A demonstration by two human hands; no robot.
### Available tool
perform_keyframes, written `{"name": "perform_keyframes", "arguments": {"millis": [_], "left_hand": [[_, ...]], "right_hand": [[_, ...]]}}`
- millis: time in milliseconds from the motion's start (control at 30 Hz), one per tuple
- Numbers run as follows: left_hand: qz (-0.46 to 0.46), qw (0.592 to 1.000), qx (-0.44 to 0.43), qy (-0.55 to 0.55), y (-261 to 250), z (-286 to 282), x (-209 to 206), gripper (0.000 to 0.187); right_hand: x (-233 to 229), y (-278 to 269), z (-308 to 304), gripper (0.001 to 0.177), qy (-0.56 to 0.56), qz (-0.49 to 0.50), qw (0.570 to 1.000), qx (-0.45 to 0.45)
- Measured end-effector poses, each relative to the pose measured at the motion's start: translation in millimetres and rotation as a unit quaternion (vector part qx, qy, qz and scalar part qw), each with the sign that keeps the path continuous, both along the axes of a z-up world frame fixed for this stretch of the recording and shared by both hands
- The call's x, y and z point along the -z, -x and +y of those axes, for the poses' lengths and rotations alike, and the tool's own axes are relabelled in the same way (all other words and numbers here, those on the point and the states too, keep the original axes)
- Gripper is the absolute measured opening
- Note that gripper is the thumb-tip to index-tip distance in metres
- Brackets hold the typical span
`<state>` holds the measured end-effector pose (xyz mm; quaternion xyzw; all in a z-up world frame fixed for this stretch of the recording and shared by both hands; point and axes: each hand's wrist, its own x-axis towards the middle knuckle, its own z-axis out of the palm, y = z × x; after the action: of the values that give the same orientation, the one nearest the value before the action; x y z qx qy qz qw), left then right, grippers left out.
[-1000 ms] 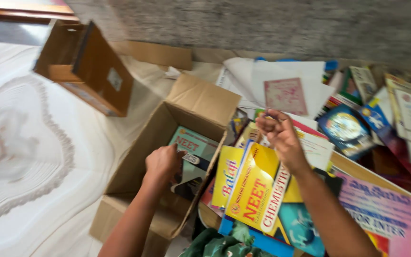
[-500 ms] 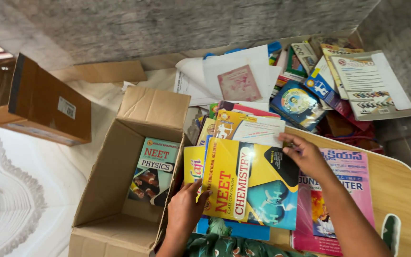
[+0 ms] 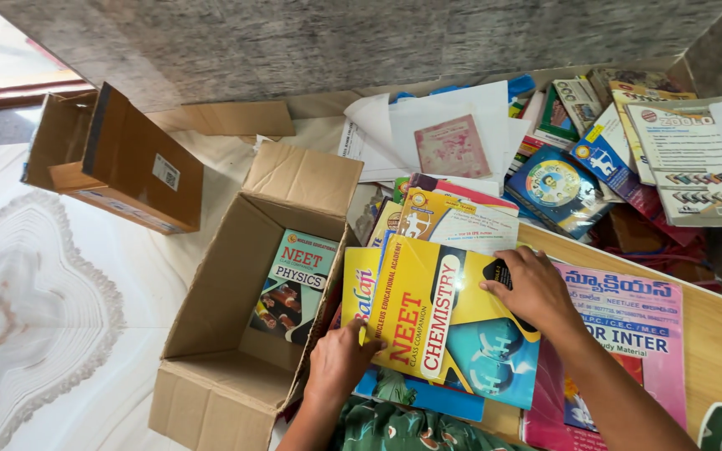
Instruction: The person sorts a pile of books and papers on the floor, picking them up one by one and placing them into a cardboard box. The person occasionally places books on a nearby shelf.
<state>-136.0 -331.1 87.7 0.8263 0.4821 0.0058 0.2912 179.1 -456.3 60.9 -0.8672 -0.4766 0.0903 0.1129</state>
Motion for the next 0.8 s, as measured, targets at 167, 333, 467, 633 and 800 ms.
{"name": "perform_keyframes", "arguments": {"millis": [167,333,467,633,800], "left_hand": [[-0.020,1.000,0.019,0.009,5.1,2.3,2.9,0.047],[-0.051,0.997,-0.011,0.051,3.3,3.2,4.6,0.051],[-0.126,0.979,-0.070,0.143,6.0,5.4,6.2,0.054],[-0.411,0.815,-0.153,0.378,6.3,10.6,18.3,0.054],[-0.523,0.668,-0.114,0.517,-8.1,-7.1,29.9,0.070]], "right_hand": [[-4.4,0.2,2.2,0.067,0.032,0.038,0.998,0.024],[0.5,-3.8,2.7,0.065,0.009,0.057,0.998,0.028],[3.1,-7.0,4.9,0.063,-0.014,0.067,0.997,0.021],[0.9,-10.9,1.7,0.058,0.028,0.128,0.990,0.054],[-0.9,-13.6,-5.4,0.040,-0.033,0.182,0.980,0.070]]}}
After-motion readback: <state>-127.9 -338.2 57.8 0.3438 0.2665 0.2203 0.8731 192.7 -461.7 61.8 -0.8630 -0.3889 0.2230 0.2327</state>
